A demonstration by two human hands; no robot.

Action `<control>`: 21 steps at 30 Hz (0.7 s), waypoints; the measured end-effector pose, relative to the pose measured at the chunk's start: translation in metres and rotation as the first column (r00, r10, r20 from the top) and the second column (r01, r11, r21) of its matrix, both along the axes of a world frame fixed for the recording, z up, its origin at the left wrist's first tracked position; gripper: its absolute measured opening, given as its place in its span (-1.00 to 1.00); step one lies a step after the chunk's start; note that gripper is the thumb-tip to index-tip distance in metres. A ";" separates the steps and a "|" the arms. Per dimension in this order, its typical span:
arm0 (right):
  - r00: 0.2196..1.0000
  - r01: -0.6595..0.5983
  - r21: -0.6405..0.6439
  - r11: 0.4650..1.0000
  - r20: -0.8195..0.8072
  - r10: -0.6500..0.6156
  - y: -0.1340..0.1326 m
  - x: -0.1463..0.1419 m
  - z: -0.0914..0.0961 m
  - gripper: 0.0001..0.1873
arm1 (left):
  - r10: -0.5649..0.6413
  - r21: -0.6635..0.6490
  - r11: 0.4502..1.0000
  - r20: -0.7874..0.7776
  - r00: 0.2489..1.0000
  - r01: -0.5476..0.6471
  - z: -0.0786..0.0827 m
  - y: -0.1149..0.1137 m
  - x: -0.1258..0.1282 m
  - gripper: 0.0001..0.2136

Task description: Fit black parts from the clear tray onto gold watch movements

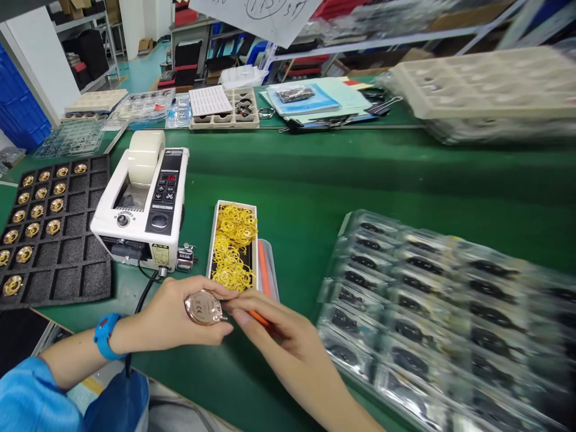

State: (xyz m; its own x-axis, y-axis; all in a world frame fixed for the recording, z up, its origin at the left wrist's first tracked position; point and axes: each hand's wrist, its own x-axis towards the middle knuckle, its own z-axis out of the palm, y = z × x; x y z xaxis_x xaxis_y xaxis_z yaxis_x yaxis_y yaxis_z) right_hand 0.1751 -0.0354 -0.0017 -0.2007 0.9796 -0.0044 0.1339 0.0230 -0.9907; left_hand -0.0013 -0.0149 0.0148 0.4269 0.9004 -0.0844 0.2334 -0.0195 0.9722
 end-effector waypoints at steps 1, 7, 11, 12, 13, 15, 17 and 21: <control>0.997 0.051 0.073 0.996 0.057 -0.056 0.000 0.003 0.000 -0.72 | 0.000 -0.073 0.997 0.035 0.999 0.003 0.001 0.001 -0.001 -0.70; 0.972 0.144 0.303 0.942 0.135 -0.192 -0.003 0.013 0.003 -0.82 | -0.016 -0.349 0.936 0.102 0.995 0.050 0.005 0.003 -0.002 -0.73; 0.998 0.040 0.023 0.999 0.053 -0.041 0.000 0.007 0.006 -0.64 | -0.016 -0.162 0.987 0.006 1.000 0.016 0.004 0.001 -0.002 -0.75; 1.000 -0.003 -0.067 0.998 0.002 0.003 0.001 0.005 0.005 -0.58 | -0.017 -0.083 0.996 -0.008 1.000 0.016 0.001 0.000 -0.002 -0.74; 0.998 -0.050 -0.149 0.988 -0.055 0.042 0.002 0.004 0.004 -0.54 | -0.020 0.005 1.000 -0.010 1.000 0.020 -0.002 0.000 -0.002 -0.73; 0.981 -0.135 -0.268 0.954 -0.171 0.091 0.000 -0.001 0.000 -0.49 | -0.046 0.205 0.978 0.017 0.999 0.041 -0.010 -0.002 -0.001 -0.73; 0.958 -0.199 -0.329 0.923 -0.263 0.113 -0.004 -0.005 -0.004 -0.50 | -0.118 0.383 0.919 0.042 0.992 0.093 -0.016 -0.004 0.000 -0.70; 0.968 -0.182 -0.255 0.949 -0.215 0.128 -0.014 0.002 -0.009 -0.51 | -0.240 0.609 0.763 -0.045 0.970 0.217 -0.009 -0.008 -0.007 -0.42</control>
State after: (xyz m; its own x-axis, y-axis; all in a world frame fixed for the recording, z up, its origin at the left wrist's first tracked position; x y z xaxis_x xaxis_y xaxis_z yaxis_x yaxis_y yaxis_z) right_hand 0.1772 -0.0491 -0.0111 -0.3736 0.9032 -0.2112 -0.0444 -0.2449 -0.9685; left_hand -0.0084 -0.0225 0.0058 0.6190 0.6352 0.4620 0.1132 -0.6543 0.7478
